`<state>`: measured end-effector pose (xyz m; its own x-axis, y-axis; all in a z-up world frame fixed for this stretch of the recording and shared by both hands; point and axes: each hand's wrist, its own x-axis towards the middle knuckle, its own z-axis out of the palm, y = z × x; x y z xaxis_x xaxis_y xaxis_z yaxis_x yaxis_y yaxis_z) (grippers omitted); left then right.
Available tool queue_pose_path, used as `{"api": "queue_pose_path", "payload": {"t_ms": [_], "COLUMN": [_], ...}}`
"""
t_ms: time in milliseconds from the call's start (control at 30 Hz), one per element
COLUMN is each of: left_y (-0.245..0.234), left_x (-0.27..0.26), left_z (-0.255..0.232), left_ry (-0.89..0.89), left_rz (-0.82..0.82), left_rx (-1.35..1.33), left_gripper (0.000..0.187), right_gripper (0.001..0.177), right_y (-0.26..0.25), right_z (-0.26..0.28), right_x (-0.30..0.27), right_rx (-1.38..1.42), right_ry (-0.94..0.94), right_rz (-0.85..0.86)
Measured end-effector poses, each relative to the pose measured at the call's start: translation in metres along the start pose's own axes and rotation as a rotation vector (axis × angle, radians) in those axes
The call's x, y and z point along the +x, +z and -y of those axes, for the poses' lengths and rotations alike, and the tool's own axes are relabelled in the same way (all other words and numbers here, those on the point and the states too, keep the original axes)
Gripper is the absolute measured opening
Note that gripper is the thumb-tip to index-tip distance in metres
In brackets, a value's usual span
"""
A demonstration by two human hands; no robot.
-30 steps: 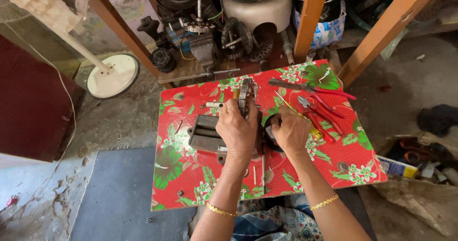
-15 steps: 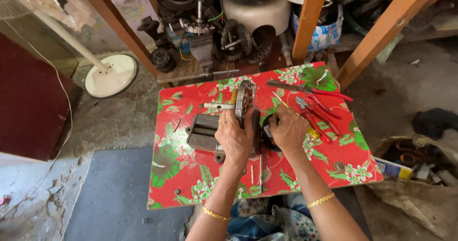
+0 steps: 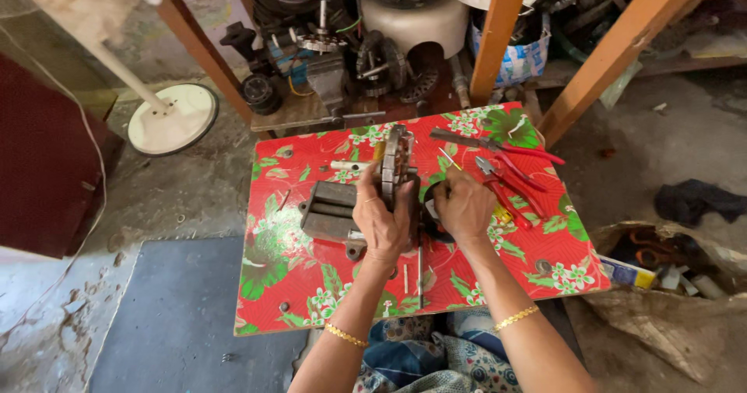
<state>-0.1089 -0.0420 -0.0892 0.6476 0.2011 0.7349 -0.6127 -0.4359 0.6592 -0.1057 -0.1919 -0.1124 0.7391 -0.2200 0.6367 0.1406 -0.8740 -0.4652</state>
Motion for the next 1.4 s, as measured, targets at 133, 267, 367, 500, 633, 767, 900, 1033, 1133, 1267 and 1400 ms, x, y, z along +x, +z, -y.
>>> {"api": "queue_pose_path", "payload": {"t_ms": [133, 267, 367, 500, 633, 767, 900, 1033, 1133, 1267, 1400], "left_y": [0.0, 0.001, 0.001, 0.001, 0.003, 0.004, 0.002, 0.0, 0.002, 0.002, 0.004], "left_x": [-0.003, -0.002, -0.003, -0.004, -0.004, -0.006, -0.002, -0.003, -0.005, -0.004, -0.002], "left_z": [0.004, 0.006, 0.005, 0.004, 0.009, 0.011, 0.007, 0.005, 0.008, 0.007, 0.005], "left_ry": [0.017, 0.162, 0.176, 0.106, 0.172, 0.157, 0.177, 0.187, 0.17, 0.166, 0.133], "left_rz": [0.028, 0.018, 0.006, 0.025, 0.022, 0.038, 0.022, 0.025, 0.029, 0.02, 0.015], "left_rx": [-0.026, 0.113, 0.064, -0.014, 0.07, 0.057, 0.066, 0.061, 0.055, 0.082, 0.072], "left_gripper": [0.059, 0.056, 0.057, 0.061, 0.057, 0.056, 0.056, 0.054, 0.052, 0.048, 0.046], "right_gripper": [0.019, 0.017, 0.018, 0.021, 0.022, 0.023, 0.024, 0.024, 0.024, 0.022, 0.021], "right_y": [-0.001, 0.0, 0.0, -0.002, -0.001, -0.002, -0.005, -0.003, 0.003, 0.004, 0.003], "right_z": [0.001, 0.001, 0.001, 0.002, 0.002, 0.002, 0.004, 0.001, -0.004, -0.008, -0.005], "right_x": [0.0, 0.0, 0.0, -0.001, -0.001, -0.001, 0.0, -0.002, -0.005, -0.008, -0.001], "right_rx": [-0.031, -0.028, -0.027, -0.033, -0.032, -0.04, -0.043, -0.021, -0.039, -0.023, 0.036], "right_ry": [0.016, 0.004, 0.019, 0.018, 0.015, 0.014, 0.023, 0.033, 0.025, 0.043, 0.073], "right_rz": [0.016, -0.018, -0.008, -0.011, -0.02, -0.008, 0.003, -0.013, -0.032, -0.041, -0.056]}}
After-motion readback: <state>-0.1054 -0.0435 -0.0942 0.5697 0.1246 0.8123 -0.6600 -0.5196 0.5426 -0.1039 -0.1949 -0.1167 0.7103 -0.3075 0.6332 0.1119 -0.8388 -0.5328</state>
